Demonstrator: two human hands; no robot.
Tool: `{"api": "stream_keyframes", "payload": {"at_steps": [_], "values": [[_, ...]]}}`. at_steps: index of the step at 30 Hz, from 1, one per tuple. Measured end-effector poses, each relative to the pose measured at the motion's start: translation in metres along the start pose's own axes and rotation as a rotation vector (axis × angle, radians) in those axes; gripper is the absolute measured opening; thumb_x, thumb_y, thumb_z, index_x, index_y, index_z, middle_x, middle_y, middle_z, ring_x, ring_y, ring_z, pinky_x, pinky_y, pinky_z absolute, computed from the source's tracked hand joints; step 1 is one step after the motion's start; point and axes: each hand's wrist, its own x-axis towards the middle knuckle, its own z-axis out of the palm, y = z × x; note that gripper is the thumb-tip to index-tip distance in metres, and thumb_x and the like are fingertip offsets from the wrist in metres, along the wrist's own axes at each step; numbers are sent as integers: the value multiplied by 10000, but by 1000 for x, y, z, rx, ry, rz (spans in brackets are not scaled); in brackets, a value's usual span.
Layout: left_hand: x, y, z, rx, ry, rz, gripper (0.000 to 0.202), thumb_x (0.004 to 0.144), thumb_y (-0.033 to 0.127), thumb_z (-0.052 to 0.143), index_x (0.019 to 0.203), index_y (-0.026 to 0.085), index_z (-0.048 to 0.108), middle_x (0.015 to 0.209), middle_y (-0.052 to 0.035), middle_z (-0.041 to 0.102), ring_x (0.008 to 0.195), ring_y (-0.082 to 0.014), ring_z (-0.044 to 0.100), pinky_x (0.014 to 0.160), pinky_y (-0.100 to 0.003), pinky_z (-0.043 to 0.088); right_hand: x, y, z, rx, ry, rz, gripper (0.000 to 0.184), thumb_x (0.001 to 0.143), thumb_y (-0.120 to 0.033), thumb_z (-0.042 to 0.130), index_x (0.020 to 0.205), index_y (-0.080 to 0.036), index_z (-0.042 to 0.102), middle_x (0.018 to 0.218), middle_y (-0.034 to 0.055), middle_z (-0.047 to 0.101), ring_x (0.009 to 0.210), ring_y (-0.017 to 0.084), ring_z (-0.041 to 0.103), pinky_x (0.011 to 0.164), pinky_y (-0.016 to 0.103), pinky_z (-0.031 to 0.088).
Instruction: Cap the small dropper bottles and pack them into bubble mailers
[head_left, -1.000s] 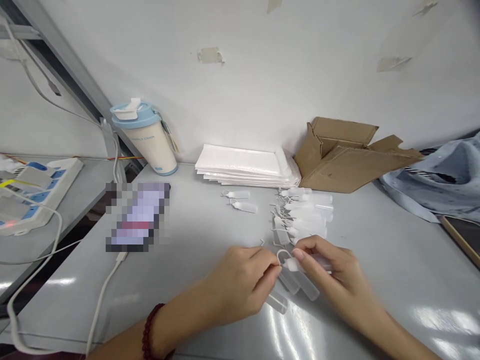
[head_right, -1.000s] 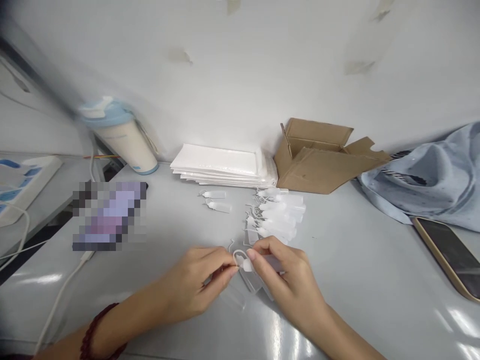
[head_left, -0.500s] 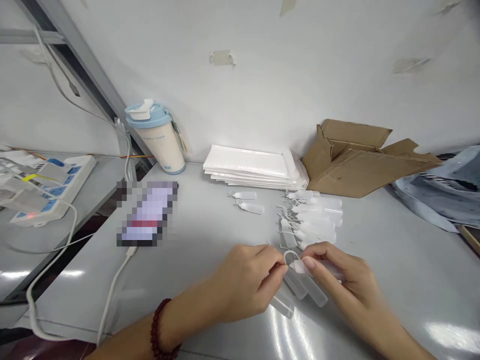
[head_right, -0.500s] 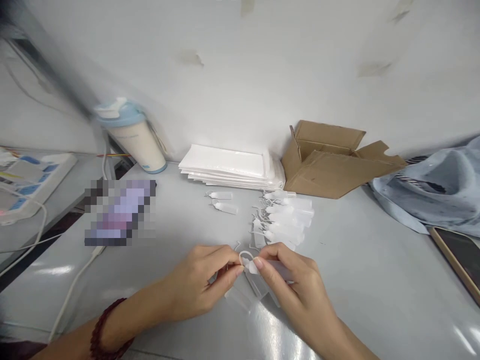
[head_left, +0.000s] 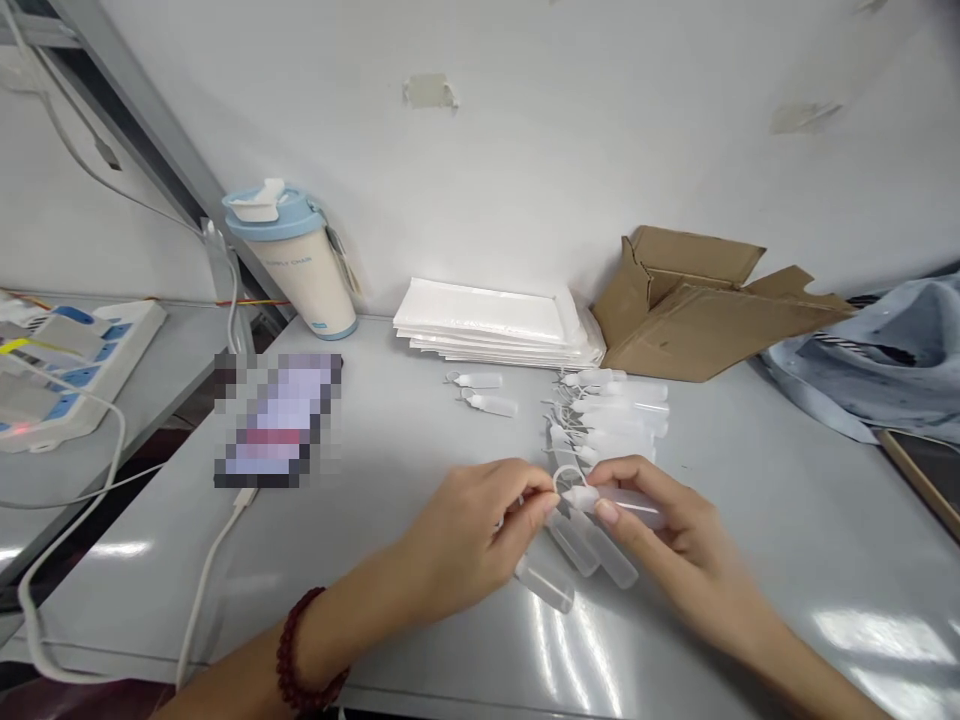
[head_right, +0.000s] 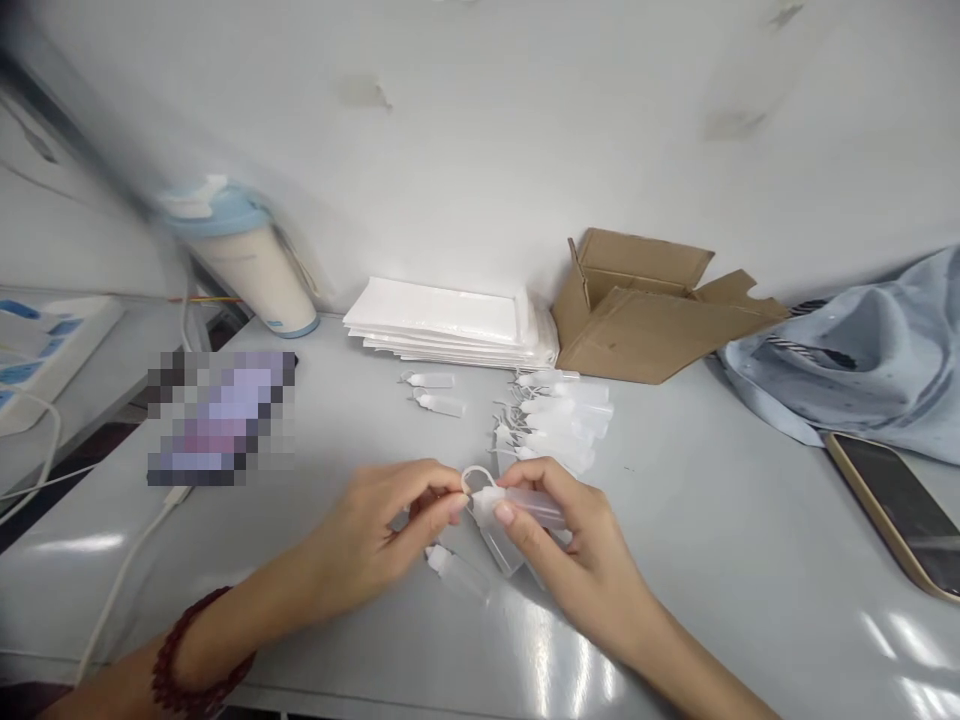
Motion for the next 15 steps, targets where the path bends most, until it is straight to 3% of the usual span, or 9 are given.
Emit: {"api": "stream_keyframes", "payload": {"at_steps": [7,11,15], "values": [[5,7,-14,-45,73,-80,65,803,163,644,865,178,632,605,61,587,553,-75,527,535,-163,421,1,-3,-2,81,-53,-29,147,882,-358,527,936,-228,570,756,-3,599,594,119,539,494,214,410],[6,7,-16,-27,55,-93,101,864,167,558,809,186,641,613,55,587,551,-71,525,544,-170,413,1,-3,-1,102,-71,-55,120,892,-333,525,924,-230,577,760,-7,584,618,117,525,504,212,393],[6,6,-15,-100,-6,-196,163,881,191,523,758,175,630,614,47,594,505,-66,530,484,-165,394,1,1,2,148,-109,-58,115,907,-326,515,936,-228,567,778,-7,567,622,109,496,487,203,366]]}}
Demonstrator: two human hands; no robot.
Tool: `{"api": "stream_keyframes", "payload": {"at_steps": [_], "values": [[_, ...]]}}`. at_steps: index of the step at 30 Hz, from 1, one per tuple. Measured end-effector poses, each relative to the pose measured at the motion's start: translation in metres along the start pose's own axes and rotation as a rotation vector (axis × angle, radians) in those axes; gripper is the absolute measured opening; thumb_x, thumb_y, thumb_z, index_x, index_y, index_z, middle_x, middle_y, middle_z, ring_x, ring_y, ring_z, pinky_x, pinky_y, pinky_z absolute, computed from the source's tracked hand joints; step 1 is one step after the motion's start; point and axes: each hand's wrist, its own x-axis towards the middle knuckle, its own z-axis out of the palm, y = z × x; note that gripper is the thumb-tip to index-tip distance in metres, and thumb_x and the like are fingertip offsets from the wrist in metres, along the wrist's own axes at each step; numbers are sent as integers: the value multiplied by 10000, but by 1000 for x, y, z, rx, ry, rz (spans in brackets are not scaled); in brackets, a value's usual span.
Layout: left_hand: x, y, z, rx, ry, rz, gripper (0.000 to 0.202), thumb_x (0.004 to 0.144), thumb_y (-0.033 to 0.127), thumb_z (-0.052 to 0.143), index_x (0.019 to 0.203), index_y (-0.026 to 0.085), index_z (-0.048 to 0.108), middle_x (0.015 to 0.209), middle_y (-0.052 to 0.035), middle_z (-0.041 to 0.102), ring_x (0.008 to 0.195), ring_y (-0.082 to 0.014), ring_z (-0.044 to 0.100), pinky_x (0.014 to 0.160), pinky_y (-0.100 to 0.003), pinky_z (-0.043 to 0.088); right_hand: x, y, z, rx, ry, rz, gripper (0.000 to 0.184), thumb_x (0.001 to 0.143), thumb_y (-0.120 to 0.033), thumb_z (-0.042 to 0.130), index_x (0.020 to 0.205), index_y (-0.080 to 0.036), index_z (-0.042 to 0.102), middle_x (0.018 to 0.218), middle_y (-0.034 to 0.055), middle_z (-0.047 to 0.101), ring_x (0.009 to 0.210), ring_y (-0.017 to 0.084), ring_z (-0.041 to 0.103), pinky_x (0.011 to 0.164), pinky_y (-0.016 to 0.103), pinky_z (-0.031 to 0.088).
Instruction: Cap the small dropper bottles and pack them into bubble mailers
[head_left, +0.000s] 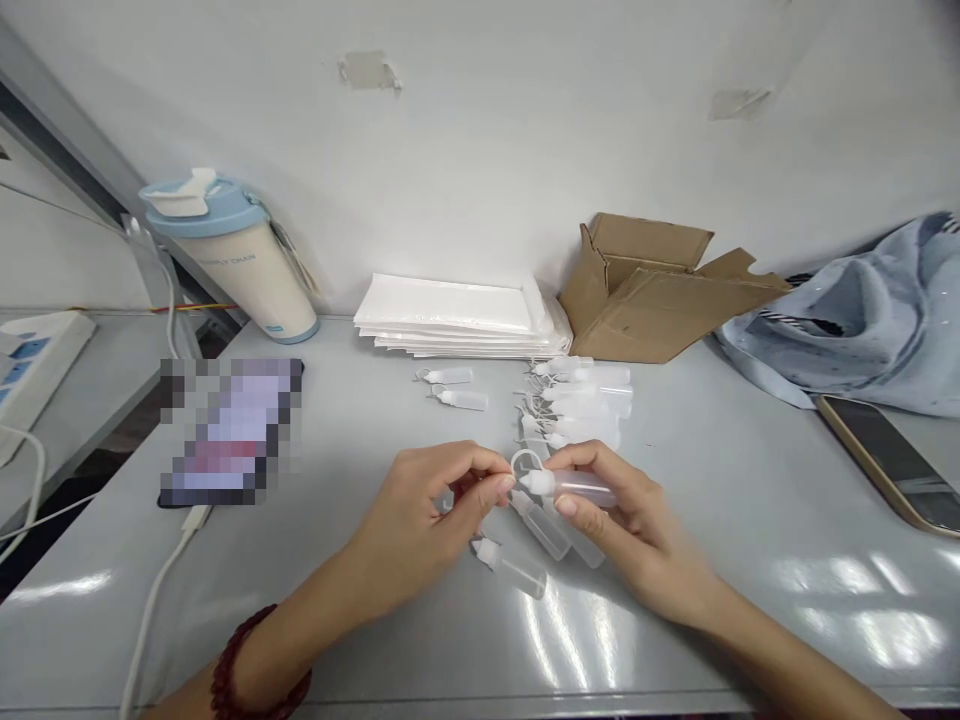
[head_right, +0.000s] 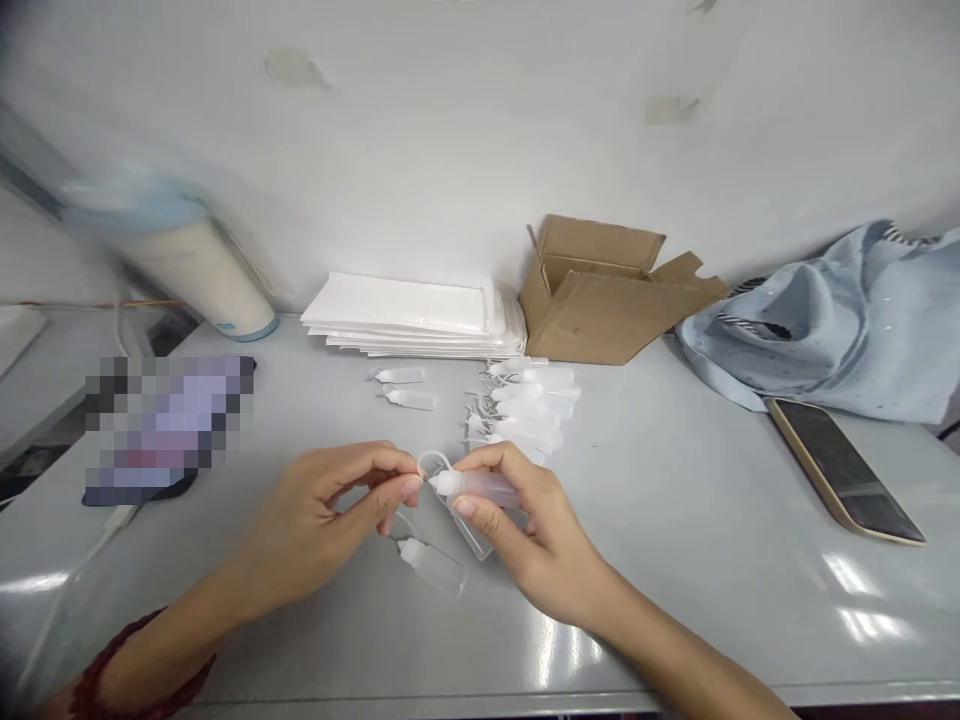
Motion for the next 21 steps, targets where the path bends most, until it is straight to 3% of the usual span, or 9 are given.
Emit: {"api": "stream_keyframes", "payload": {"at_steps": [9,17,21], "values": [[2,-6,10,-71,7,-97,203,870,207,526,688,159,603,538,53,549,463,-64,513,454,-162,377,3,8,5,19,-13,16,169,907,-353,505,943,-202,572,818,14,567,658,119,486,497,209,351],[7,-10,-1,-300,-23,-172,269,925,331,473,809,167,651,695,15,625,554,-84,545,565,-214,473,4,2,2,161,-3,98,201,904,-388,511,976,-205,554,796,1,555,647,110,498,545,217,392],[6,-13,-1,-304,-37,-167,164,881,324,563,926,194,651,709,26,620,571,-85,548,553,-205,472,3,1,2,202,4,89,186,901,-382,521,959,-208,556,768,-12,541,616,98,482,537,211,386]]}}
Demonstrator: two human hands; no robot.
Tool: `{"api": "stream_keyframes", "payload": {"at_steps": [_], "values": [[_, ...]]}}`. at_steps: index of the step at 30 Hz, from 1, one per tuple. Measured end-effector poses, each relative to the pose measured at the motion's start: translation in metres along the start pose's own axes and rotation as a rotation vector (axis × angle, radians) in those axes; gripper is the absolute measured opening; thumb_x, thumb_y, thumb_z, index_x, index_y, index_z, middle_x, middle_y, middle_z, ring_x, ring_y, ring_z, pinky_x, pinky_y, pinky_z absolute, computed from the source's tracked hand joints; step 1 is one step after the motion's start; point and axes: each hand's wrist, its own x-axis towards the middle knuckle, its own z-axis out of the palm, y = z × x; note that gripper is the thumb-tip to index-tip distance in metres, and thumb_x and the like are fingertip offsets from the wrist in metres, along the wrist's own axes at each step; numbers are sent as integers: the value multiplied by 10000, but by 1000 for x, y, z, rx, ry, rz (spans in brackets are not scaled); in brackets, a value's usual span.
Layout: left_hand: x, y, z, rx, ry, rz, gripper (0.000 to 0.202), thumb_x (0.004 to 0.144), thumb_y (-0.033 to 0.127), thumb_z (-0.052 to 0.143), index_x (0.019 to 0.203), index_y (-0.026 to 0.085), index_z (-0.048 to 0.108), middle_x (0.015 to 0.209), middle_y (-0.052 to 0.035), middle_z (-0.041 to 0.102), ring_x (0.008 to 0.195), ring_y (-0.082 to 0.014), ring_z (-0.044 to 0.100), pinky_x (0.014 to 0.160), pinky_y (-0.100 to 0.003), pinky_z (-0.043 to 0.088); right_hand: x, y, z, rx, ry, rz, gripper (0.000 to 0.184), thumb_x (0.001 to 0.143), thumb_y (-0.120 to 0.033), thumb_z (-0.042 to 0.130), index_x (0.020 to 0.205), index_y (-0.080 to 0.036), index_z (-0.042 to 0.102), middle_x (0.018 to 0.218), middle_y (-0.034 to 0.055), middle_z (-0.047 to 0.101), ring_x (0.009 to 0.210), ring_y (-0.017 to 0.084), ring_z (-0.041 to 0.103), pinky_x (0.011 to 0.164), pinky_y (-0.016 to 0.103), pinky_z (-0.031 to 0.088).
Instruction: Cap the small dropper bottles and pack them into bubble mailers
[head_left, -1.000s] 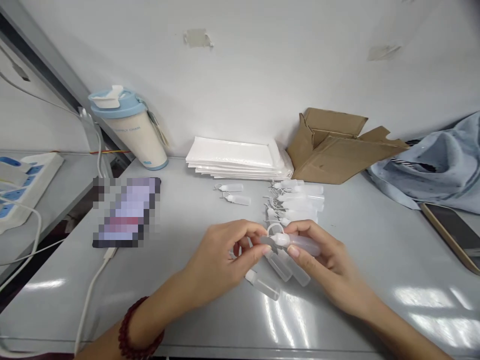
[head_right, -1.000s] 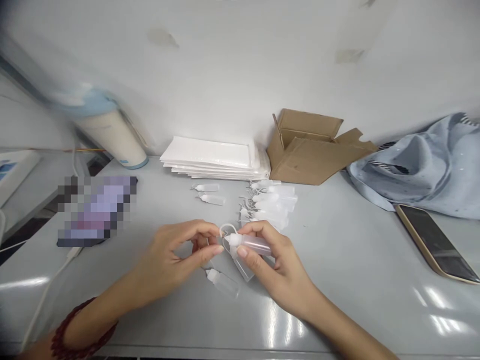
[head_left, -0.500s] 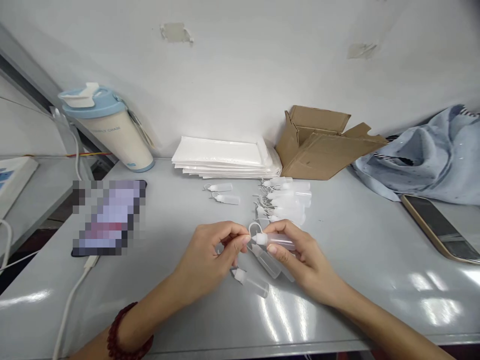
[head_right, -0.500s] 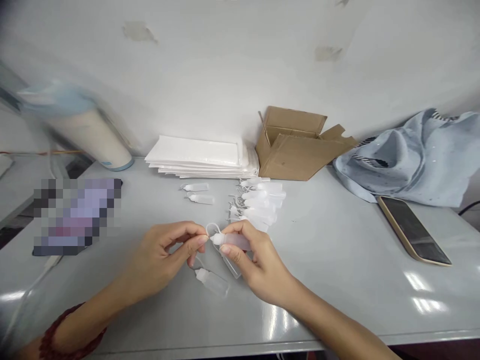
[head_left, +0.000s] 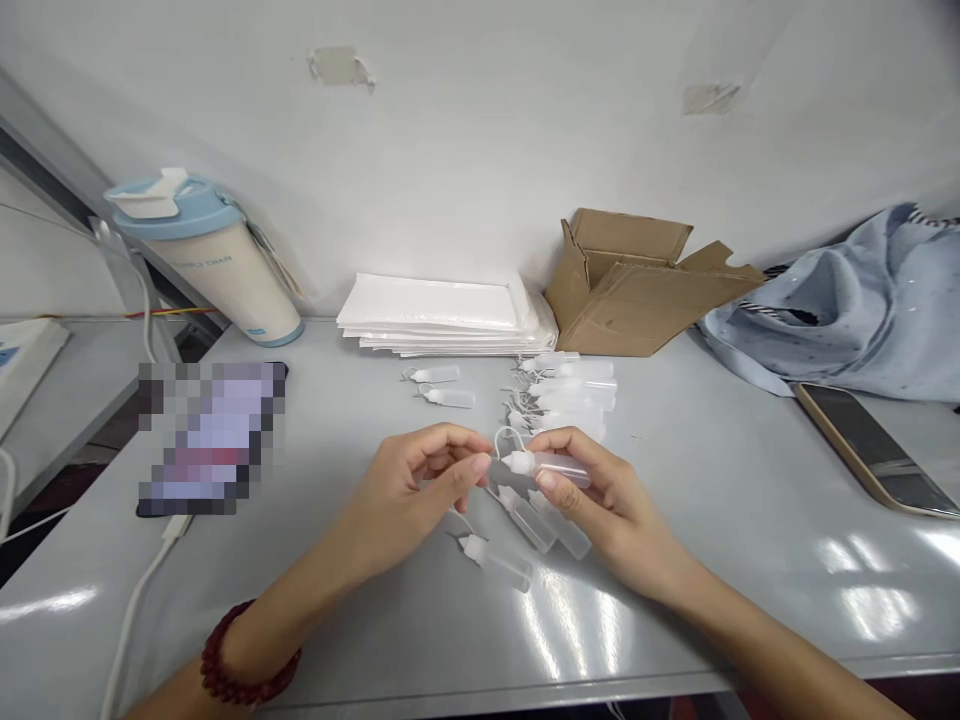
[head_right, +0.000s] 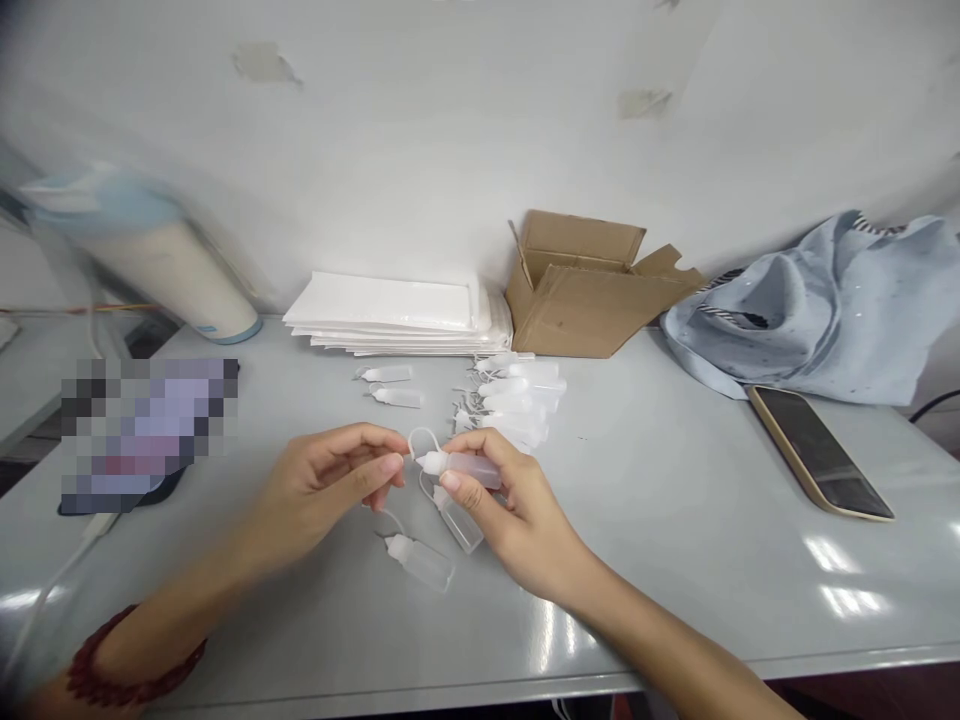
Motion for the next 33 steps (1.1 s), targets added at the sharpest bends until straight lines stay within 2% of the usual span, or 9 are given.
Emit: {"api": "stream_keyframes", "payload": {"at_steps": [4,7,13,19,24,27,30,33], "values": [[-1,0,3,76,4,52,85,853,269,604,882,201,645,671,46,599,570,-76,547,571,-194,469,0,1,2,19,-22,7,177,896,-374,533,960,-211,561,778,-12,541,623,97,479,538,208,385],[-2,3,4,146,16,96,98,863,250,585,813,192,648,646,46,592,557,-73,540,557,-190,448,0,1,2,22,-20,16,178,890,-372,542,952,-209,574,790,-4,564,643,107,498,550,218,392],[-6,3,4,224,33,126,127,862,247,570,787,184,651,616,35,582,560,-95,533,528,-203,424,1,-2,2,68,50,25,147,855,-332,576,853,-190,614,747,1,604,660,126,530,607,250,415],[-7,-1,5,157,54,144,83,842,227,605,783,192,653,663,34,609,588,-90,552,571,-202,455,0,-4,2,90,63,32,136,840,-323,587,837,-193,626,730,-8,602,660,124,531,627,252,424],[-4,3,1,23,188,86,97,865,236,562,824,186,635,619,46,587,516,-74,529,526,-189,459,1,1,-3,149,145,35,175,845,-365,578,821,-196,617,655,-23,554,572,110,488,550,243,401],[-4,5,3,92,125,77,143,857,264,577,960,190,643,698,23,624,582,-95,559,570,-206,481,1,2,-1,135,149,30,169,845,-358,582,816,-195,619,658,-25,545,585,109,483,570,245,403],[-6,5,9,252,36,147,121,867,256,555,862,177,648,688,12,610,622,-107,547,562,-196,454,0,-2,2,82,98,8,156,848,-334,576,810,-190,620,669,-23,552,620,117,497,621,257,415],[-8,3,13,344,50,257,164,883,220,513,781,168,630,643,14,576,598,-100,509,510,-178,398,-1,-6,4,57,70,-4,153,850,-329,569,817,-189,623,683,-20,571,641,123,507,633,258,418]]}}
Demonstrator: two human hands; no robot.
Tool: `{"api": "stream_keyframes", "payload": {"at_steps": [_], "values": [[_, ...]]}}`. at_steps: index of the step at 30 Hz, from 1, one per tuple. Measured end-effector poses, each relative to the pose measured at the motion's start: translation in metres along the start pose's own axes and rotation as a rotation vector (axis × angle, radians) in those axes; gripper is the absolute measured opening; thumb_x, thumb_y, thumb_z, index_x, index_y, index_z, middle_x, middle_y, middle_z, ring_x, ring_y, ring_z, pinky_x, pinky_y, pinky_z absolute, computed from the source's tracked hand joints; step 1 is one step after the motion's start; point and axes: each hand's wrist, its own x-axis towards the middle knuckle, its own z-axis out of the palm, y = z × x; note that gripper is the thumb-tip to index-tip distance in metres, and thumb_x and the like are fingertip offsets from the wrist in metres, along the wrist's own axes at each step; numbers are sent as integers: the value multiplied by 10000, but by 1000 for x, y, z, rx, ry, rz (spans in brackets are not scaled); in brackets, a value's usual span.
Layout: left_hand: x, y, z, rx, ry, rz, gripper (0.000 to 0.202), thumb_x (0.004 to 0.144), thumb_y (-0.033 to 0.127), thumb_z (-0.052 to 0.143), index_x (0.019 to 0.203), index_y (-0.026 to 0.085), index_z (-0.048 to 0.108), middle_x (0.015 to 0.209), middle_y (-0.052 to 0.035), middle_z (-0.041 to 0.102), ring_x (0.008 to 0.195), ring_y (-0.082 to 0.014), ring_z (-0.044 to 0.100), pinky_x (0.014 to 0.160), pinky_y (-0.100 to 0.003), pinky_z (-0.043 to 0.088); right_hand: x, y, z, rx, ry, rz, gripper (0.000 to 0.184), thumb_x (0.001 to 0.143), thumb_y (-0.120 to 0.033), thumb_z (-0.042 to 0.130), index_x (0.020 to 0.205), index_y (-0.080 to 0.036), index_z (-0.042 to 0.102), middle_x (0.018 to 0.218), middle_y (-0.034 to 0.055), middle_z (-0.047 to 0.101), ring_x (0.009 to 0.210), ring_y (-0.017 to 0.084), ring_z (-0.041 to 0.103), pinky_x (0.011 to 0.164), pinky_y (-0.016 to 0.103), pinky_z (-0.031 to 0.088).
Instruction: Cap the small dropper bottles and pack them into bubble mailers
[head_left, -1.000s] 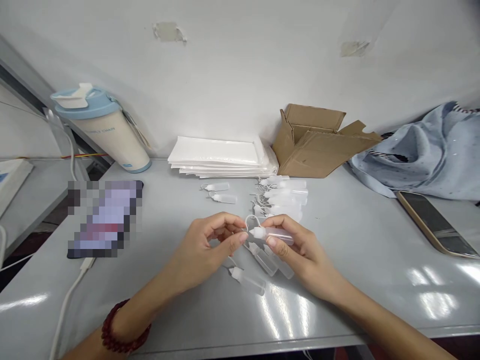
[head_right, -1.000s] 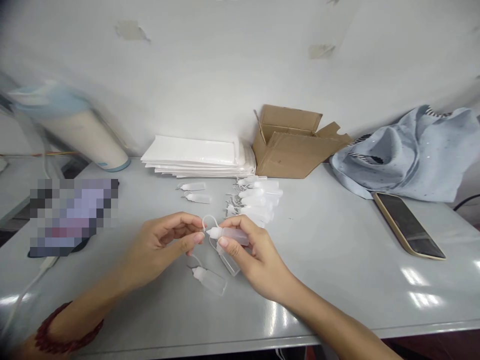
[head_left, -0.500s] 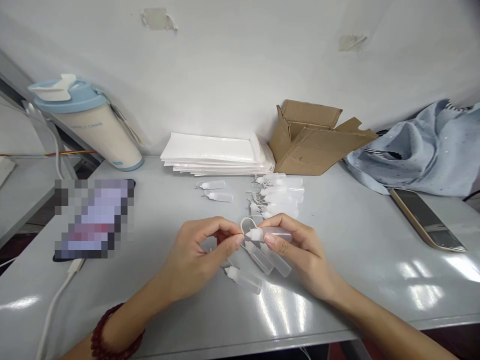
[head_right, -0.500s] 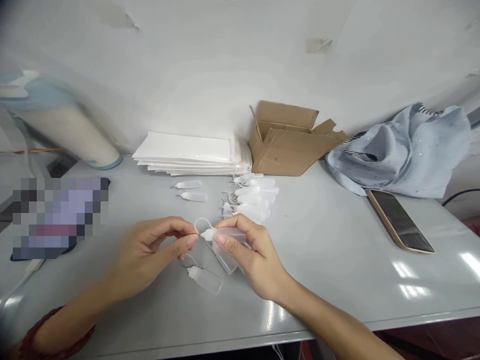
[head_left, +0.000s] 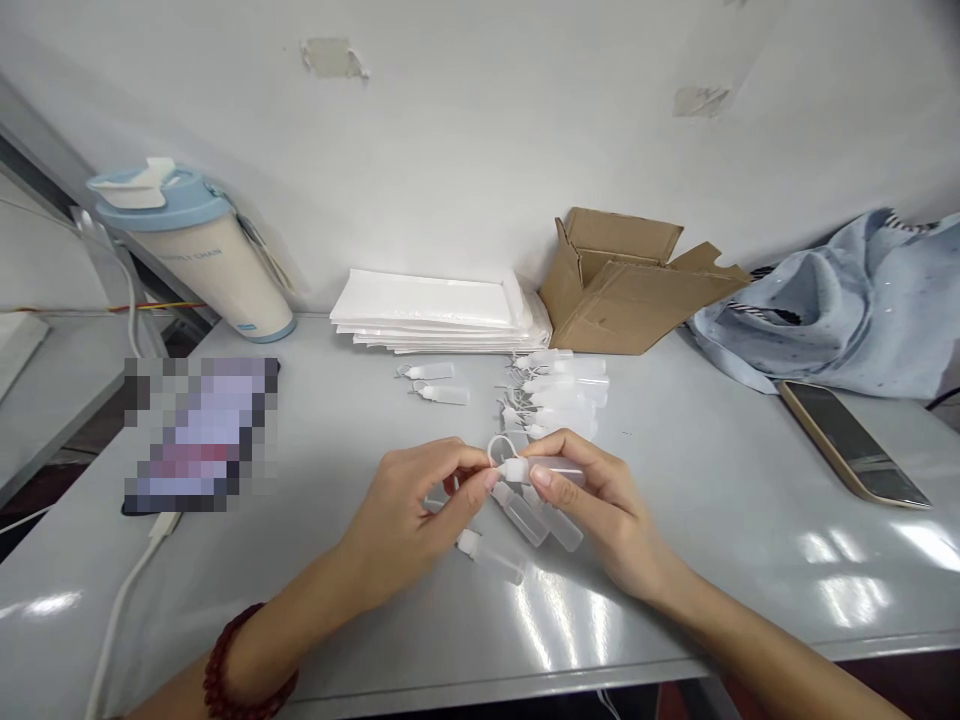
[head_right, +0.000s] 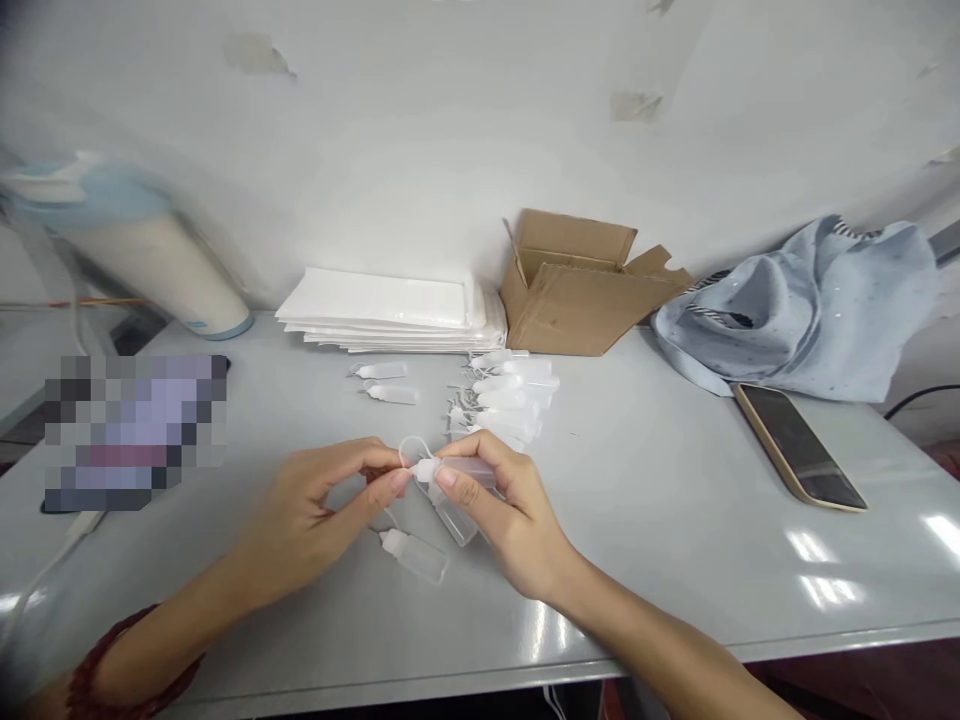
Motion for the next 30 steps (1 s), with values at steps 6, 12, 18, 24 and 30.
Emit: {"api": "stream_keyframes", "payload": {"at_steps": [6,12,18,24,30], "values": [[-3,-1,-3,11,27,53,166,877,196,519,747,178,620,608,30,559,570,-91,493,523,-182,377,-1,1,0,35,-8,10,148,852,-330,570,825,-195,623,658,-27,565,610,109,490,601,241,406],[1,1,-10,-13,36,-39,199,877,250,528,712,186,619,610,36,579,574,-96,514,571,-195,403,0,4,0,-3,-27,38,173,862,-356,556,912,-197,598,769,3,579,681,127,520,616,251,426],[17,-12,-33,4,234,-408,234,826,351,580,657,193,612,594,35,596,608,-118,563,540,-196,410,4,13,-6,-451,7,56,174,870,-300,544,995,-193,598,796,10,590,605,117,468,554,250,392],[23,-33,-36,72,132,-594,325,838,445,530,951,161,642,734,-12,674,660,-165,620,600,-265,459,-3,22,-1,-819,-113,-161,98,855,-221,581,936,-177,616,882,41,659,701,168,592,593,282,419],[18,-28,-32,247,191,-515,471,862,467,494,1260,214,513,806,0,696,668,-184,626,576,-288,441,-9,27,5,-1054,-168,-190,208,831,-274,624,989,-139,612,876,80,662,741,240,635,566,312,438]]}}
